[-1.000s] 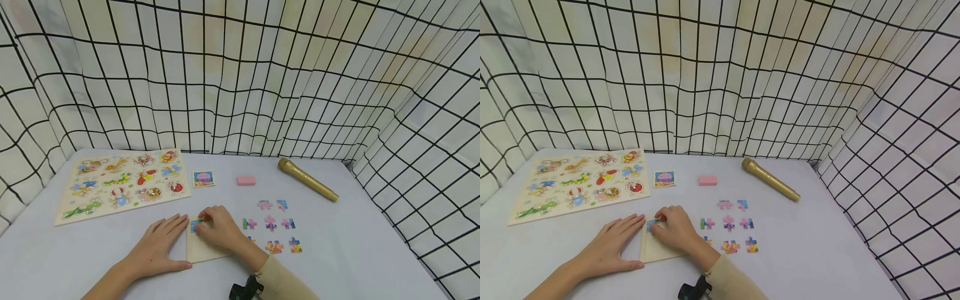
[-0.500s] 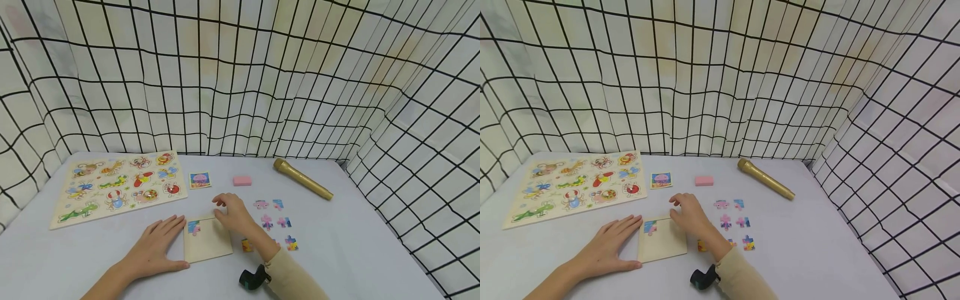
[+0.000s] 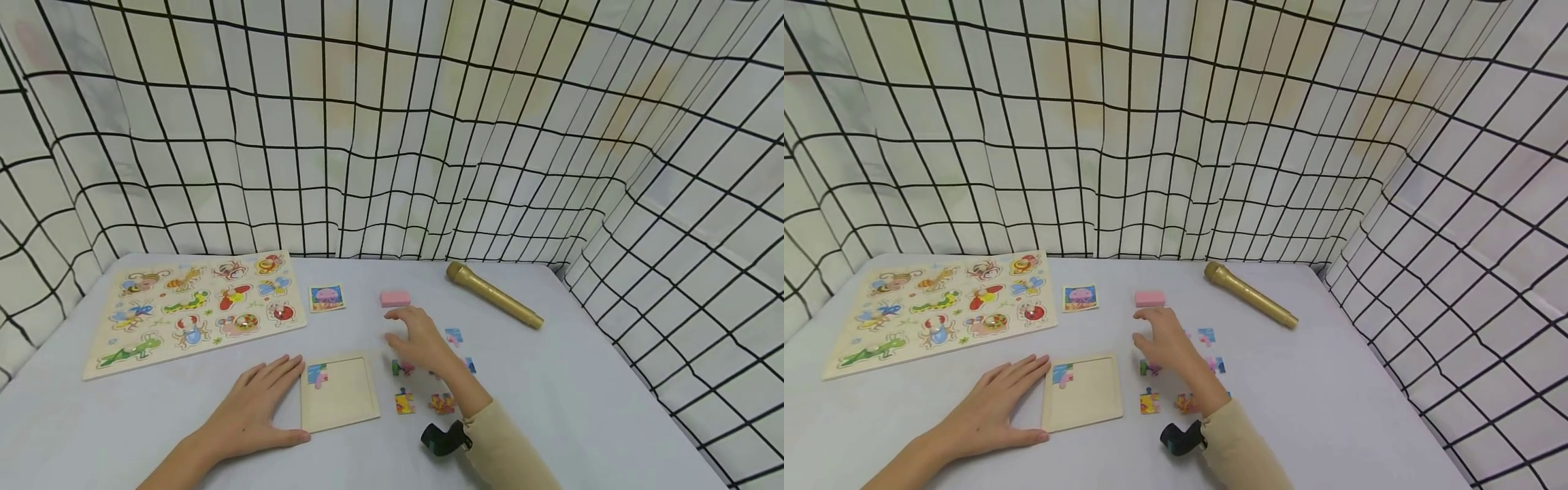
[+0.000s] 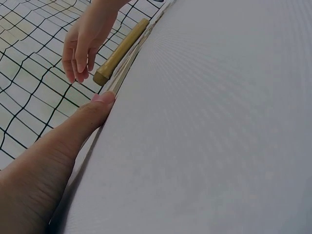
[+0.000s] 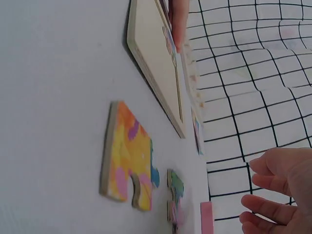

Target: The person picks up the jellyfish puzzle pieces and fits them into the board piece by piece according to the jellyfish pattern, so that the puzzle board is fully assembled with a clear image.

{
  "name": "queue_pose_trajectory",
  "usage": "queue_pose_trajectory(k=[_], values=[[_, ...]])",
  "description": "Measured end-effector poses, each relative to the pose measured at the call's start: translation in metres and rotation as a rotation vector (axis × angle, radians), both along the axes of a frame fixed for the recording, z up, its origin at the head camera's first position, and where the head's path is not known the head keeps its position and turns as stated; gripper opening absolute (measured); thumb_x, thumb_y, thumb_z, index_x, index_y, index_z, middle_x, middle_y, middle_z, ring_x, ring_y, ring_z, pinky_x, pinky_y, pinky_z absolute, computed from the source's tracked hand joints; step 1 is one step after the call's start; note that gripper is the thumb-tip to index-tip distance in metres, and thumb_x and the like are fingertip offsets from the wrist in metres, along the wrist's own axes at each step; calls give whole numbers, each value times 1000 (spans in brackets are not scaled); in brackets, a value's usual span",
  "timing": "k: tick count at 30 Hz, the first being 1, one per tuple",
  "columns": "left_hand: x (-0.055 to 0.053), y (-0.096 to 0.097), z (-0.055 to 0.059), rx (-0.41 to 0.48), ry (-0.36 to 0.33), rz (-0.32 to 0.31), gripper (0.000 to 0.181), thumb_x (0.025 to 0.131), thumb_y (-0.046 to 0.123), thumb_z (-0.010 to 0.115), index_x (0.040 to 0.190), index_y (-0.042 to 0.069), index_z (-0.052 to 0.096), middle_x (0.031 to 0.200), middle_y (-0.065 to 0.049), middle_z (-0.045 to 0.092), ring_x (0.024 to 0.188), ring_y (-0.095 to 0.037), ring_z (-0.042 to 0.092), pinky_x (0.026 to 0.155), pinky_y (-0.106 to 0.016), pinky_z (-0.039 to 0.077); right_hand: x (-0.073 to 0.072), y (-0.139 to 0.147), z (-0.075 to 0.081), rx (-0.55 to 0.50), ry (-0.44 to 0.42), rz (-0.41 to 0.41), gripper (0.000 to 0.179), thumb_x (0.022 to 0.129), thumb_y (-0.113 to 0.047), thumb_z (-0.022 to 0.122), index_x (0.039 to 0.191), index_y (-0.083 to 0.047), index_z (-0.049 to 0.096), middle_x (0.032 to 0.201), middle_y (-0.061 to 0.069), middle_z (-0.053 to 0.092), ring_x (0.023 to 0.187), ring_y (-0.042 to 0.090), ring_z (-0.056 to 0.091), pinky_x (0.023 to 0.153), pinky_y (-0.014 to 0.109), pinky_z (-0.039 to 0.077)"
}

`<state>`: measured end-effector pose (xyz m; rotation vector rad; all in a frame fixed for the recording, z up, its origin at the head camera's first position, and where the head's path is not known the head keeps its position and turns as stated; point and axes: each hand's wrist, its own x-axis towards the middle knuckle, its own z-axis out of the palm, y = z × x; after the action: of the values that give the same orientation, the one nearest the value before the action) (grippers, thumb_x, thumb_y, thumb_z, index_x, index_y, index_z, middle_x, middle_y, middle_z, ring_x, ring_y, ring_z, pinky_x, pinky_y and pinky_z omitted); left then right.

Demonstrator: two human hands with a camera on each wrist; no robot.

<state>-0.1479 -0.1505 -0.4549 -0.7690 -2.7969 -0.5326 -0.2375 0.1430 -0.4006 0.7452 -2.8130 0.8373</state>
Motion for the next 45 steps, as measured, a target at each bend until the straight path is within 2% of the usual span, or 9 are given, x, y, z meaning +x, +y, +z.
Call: queue_pose_trajectory(k=[11,18,23,33,45], values=[[-1,-1,-1,4,1,-1,105,64,80,52,136,5,43,142,-6,39,131,-26,30,101,-50,21,-7,36,-5,-34,-21,-84,35,86,-13,62,119,-5,56,118,12,55,113,29,45,95,45,36],[0,-2,-1,5,-9,-2,105,64,80,52,137,6,42,142,-6,38,131,-26,30,101,-50,21,-11,55,-11,60,-27,-145,39,85,-22,62,120,-6,57,120,14,55,111,34,43,87,56,32],[-1,-1,-1,-7,-11,0,105,64,81,51,137,6,42,143,-6,37,132,-26,29,101,-50,21,-12,66,-16,67,-43,-176,42,85,-24,63,121,-6,57,119,15,55,111,35,43,87,55,32],[0,-2,-1,-13,4,-4,105,64,81,51,138,6,41,143,-5,38,131,-25,29,101,-50,22,-12,70,-25,76,-56,-178,38,84,-23,64,118,-5,60,118,18,54,107,35,43,85,53,34],[0,-2,-1,-11,-7,0,105,64,81,51,138,7,41,143,-5,37,132,-25,29,101,-50,21,-12,70,-32,83,-68,-213,26,83,-24,67,107,-12,66,112,11,55,103,30,40,83,50,33]])
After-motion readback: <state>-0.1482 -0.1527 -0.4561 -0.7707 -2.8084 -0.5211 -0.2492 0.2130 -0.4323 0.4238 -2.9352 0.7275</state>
